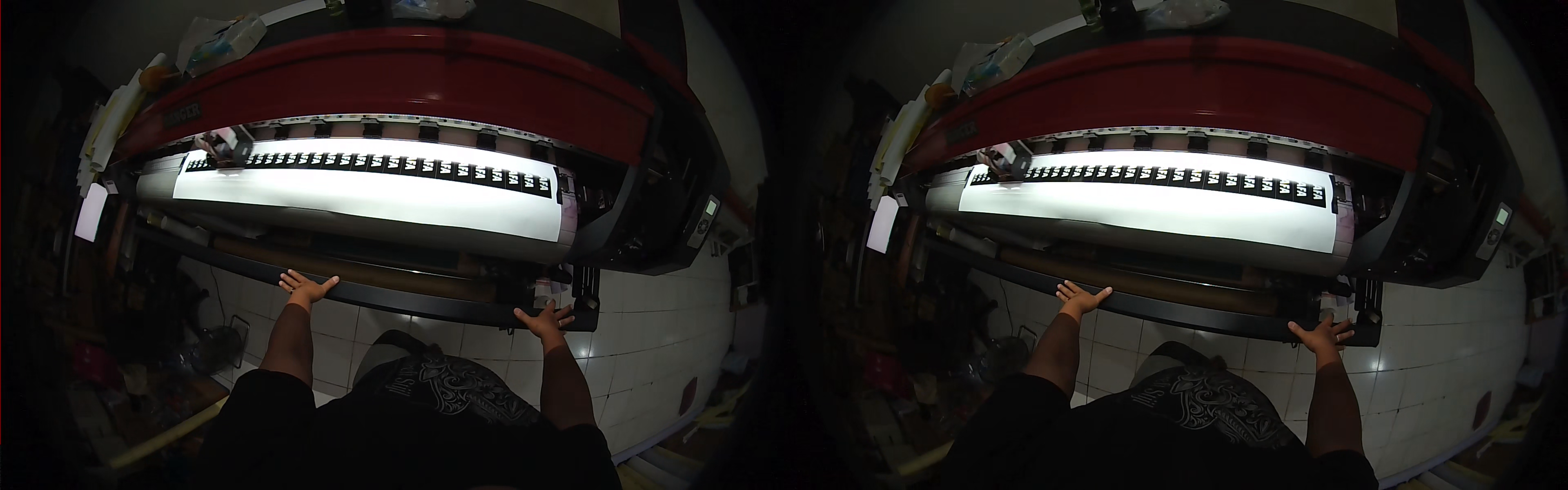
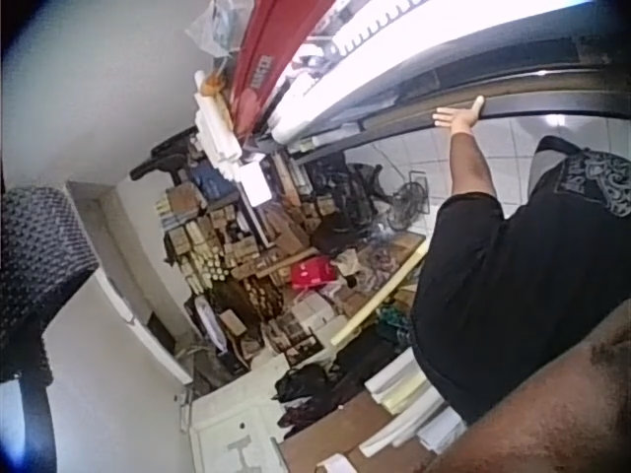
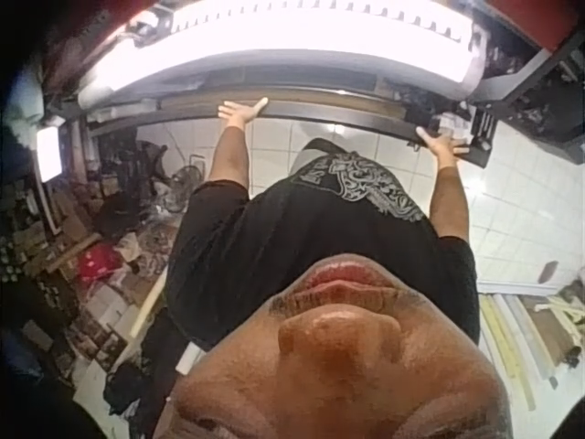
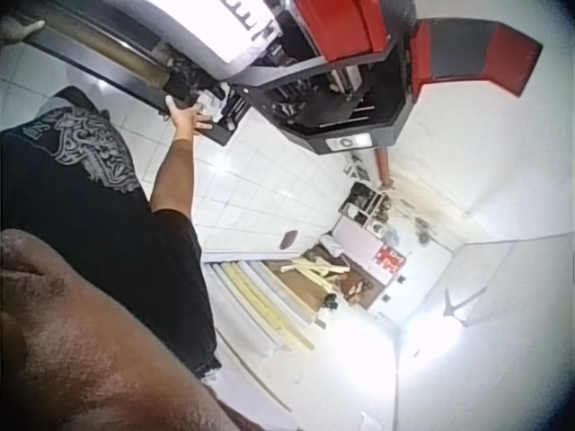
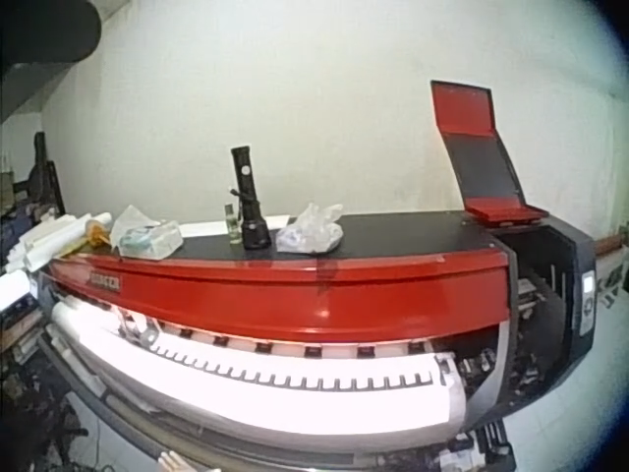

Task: Monitoring the operation of a large format printer during a print job.

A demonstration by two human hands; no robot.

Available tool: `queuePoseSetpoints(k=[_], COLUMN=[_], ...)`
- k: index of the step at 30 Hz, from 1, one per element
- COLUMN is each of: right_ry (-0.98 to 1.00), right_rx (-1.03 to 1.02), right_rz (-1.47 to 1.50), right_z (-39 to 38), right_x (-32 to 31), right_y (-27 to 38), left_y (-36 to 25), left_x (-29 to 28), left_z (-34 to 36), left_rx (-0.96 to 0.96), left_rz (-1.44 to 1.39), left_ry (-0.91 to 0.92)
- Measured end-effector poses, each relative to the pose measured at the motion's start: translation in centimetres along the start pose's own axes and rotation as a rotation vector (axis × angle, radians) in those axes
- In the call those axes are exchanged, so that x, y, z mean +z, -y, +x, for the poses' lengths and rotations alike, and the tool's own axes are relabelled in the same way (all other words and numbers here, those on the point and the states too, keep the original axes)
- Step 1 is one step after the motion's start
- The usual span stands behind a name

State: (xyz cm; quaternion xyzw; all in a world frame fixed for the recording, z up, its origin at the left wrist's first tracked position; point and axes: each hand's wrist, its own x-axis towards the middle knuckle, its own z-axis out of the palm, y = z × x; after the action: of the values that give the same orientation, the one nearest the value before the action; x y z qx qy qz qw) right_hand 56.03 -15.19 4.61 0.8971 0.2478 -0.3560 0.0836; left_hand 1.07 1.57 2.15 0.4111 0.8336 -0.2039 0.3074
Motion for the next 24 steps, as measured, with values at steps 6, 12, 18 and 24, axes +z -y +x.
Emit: queuePoseSetpoints(k=[6,12,18,24], right_ry=[0.005,0.006,-0.014,-0.023], right_rx=[0.004,-0.004,0.022,0.009], right_rz=[0.01,-0.028,-0.01,0.0], right_z=[0.1,0.47,0.14,0.95], right_x=[0.05,0.29,0.23,0.74], right_y=[-0.05,-0.36,-0.12,-0.31], left_y=[-0.02,0.13,-0.18,0.4], left_x=[-0.18,-0.08,-0.51,0.32], left_z=[-0.27,-0.26,-0.5,-0.15], left_rx=[0.004,0.017,0.035,0.044], left_rz=[-0.006,0.032,0.052,0.054], left_ry=[0.0,-0.007,0.011,-0.069])
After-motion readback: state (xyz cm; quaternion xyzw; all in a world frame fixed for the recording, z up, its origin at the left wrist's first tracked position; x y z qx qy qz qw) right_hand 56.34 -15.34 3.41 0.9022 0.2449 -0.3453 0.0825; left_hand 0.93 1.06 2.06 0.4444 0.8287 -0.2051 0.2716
